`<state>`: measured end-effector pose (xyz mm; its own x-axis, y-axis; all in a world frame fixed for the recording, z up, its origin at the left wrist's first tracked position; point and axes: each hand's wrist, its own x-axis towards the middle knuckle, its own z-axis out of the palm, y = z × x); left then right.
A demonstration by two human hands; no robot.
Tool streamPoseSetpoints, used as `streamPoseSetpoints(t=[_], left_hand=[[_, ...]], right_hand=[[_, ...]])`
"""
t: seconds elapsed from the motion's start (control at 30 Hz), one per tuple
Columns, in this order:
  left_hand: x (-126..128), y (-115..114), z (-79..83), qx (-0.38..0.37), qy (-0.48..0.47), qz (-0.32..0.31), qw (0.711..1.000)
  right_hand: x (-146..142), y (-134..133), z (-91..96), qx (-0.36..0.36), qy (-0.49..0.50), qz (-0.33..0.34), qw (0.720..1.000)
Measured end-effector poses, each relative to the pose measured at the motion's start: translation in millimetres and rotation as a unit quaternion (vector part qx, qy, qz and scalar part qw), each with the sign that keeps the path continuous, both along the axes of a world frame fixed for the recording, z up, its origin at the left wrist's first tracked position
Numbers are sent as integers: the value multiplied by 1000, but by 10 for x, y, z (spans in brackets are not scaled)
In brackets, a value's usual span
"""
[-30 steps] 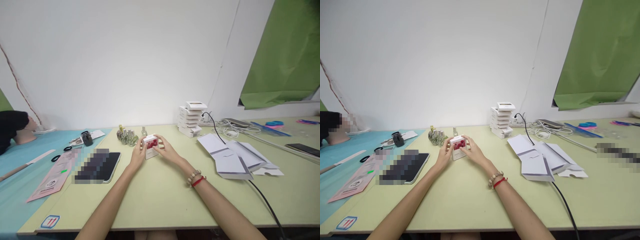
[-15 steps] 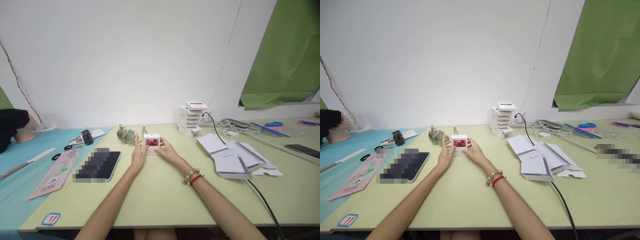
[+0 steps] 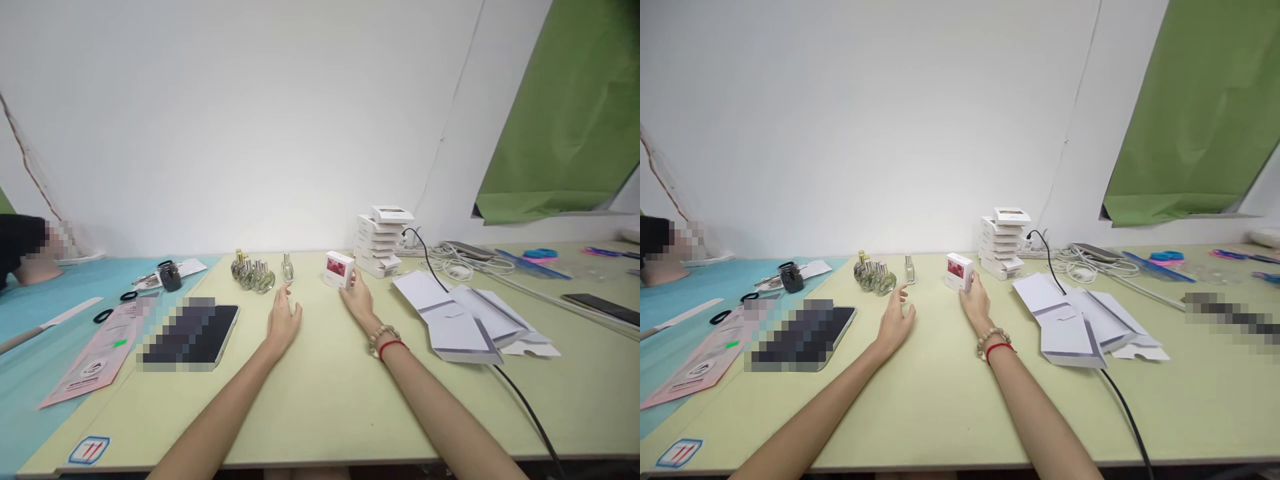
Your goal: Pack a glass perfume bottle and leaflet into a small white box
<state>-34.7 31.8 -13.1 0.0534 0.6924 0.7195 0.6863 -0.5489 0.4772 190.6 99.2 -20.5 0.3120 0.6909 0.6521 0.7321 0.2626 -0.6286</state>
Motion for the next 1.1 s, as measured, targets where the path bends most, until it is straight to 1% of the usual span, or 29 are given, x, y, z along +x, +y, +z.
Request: streamPoseSetpoints(t=[0.1, 0.2, 0.27, 0.43, 0.6, 0.73, 0.83, 0.9, 0.97, 1.03, 1.1], left_hand=[[48, -23, -15, 44, 52, -40, 997], [79, -61, -8, 61, 100, -55, 992], [94, -92, 2, 53, 120, -58, 990], [113, -113, 13, 28, 157, -76, 984], [100, -41, 10, -6, 143, -92, 985], [95, -61, 24, -23, 142, -95, 985], [113, -125, 41, -9, 171, -105, 980], [130, -156, 48, 5, 192, -106, 976], [141, -169, 50, 14, 207, -103, 973], [142, -169, 46, 20, 212, -98, 972], [135, -165, 42, 27, 214, -96, 972]], right_hand=[[-15, 51, 16, -9, -18, -18, 1000], [-16, 130, 48, -39, -41, -51, 997], [-11, 195, 76, -54, -50, -65, 995], [3, 370, 160, -55, -60, -70, 994], [23, 530, 211, -56, -53, -70, 995], [1, 532, 283, -42, -18, -91, 995], [-16, 413, 459, 13, 20, -132, 991], [-1, 295, 650, 123, 38, -150, 980], [50, 169, 878, 195, 49, -183, 962], [140, 53, 1110, 256, 72, -227, 937], [263, -40, 1307, 298, 106, -259, 913]])
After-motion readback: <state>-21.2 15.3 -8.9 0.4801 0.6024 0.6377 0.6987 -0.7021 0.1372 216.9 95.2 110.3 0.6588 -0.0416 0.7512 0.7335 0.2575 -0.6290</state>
